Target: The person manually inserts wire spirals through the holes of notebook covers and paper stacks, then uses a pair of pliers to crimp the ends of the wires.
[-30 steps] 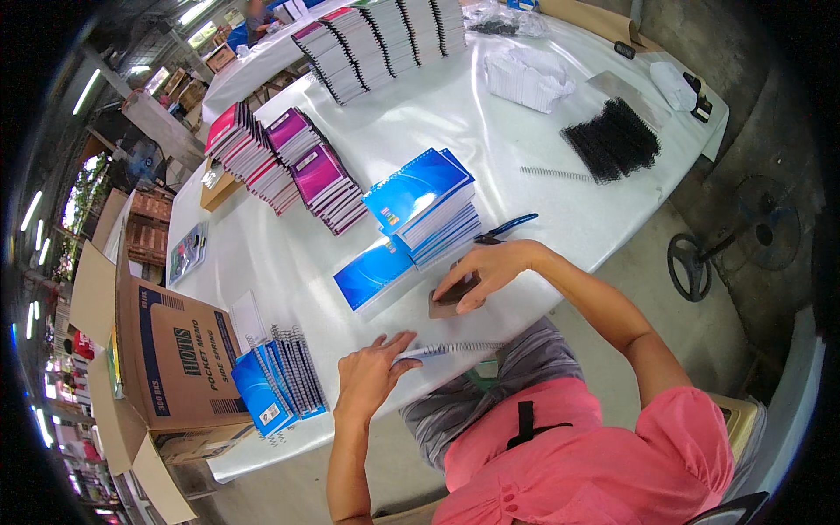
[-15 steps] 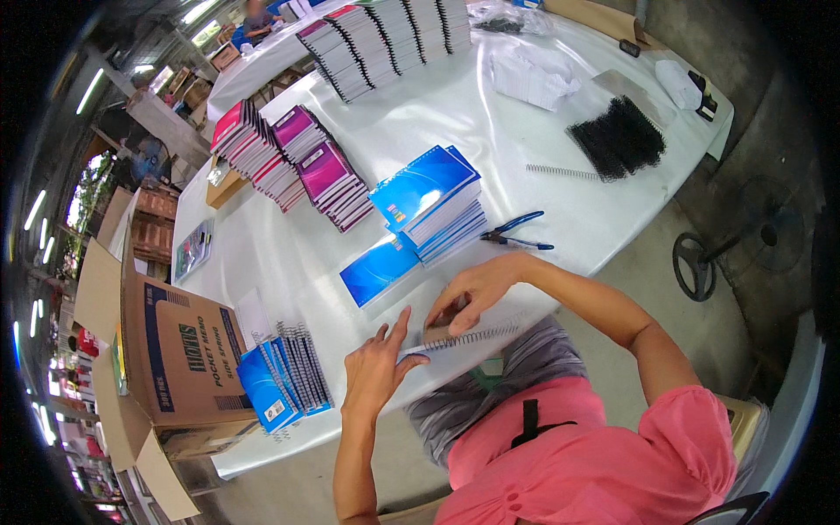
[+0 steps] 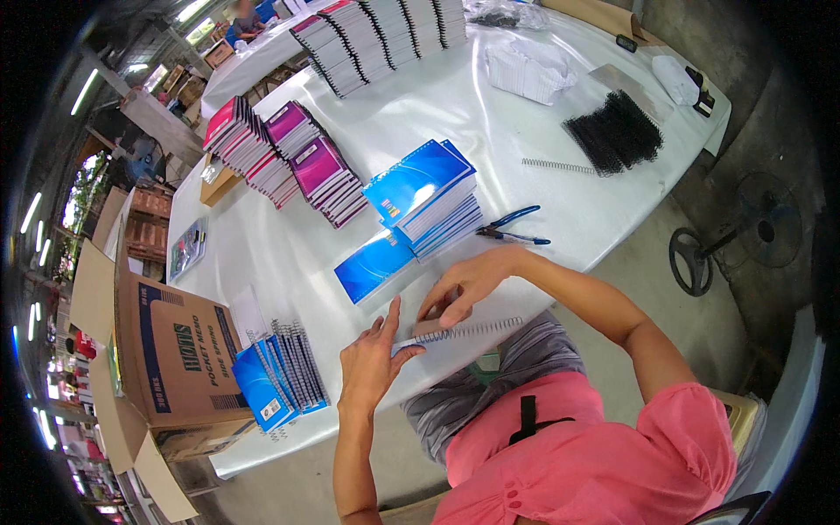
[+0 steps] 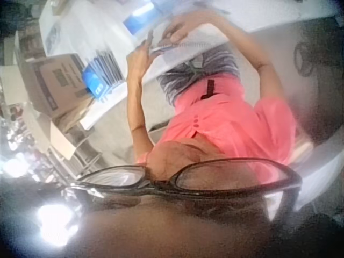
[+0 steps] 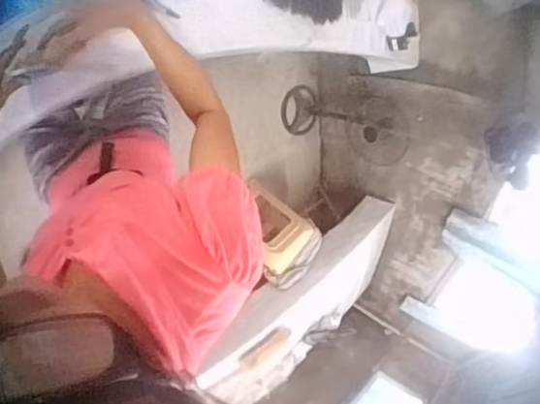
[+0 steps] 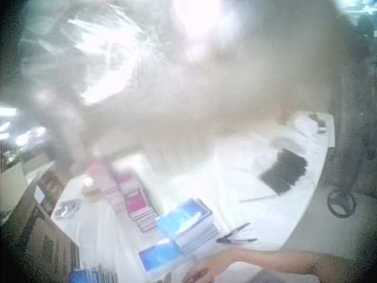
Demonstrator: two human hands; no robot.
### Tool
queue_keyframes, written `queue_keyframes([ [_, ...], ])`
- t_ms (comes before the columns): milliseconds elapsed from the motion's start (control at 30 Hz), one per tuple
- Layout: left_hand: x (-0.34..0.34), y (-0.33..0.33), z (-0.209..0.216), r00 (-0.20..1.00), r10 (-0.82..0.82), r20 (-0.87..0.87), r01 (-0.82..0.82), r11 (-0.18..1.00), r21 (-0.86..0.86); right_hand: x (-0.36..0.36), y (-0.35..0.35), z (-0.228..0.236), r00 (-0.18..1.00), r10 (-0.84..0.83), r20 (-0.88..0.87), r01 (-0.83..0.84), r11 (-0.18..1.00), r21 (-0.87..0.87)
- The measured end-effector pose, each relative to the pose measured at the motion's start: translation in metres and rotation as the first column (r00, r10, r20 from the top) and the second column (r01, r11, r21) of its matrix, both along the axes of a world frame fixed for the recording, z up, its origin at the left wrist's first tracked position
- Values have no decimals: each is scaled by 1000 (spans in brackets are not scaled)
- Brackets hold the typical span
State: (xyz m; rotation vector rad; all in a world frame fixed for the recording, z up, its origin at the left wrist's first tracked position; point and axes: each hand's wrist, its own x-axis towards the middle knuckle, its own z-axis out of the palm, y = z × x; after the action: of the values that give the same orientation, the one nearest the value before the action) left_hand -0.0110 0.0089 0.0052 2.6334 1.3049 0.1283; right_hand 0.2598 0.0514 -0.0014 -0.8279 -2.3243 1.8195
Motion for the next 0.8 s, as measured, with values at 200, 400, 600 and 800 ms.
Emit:
queue_keyframes([
  [200, 4, 3, 4, 999, 51, -13, -52, 996, -78, 4, 4, -2, 944, -18, -329, 27, 999, 24],
  [400, 4, 7, 7, 997, 57, 53, -50, 991, -127, 8, 6, -7, 925, -82, -372, 69, 996, -48],
  [600, 3, 9, 0, 996, 57, 71, -53, 997, -52, 1, 10, -9, 976, -67, -206, 69, 998, -1],
  [800, 1, 9, 3, 997, 73, 7, -72, 993, -93, -6, 17, -4, 1000, -7, -21, 8, 1000, 24],
])
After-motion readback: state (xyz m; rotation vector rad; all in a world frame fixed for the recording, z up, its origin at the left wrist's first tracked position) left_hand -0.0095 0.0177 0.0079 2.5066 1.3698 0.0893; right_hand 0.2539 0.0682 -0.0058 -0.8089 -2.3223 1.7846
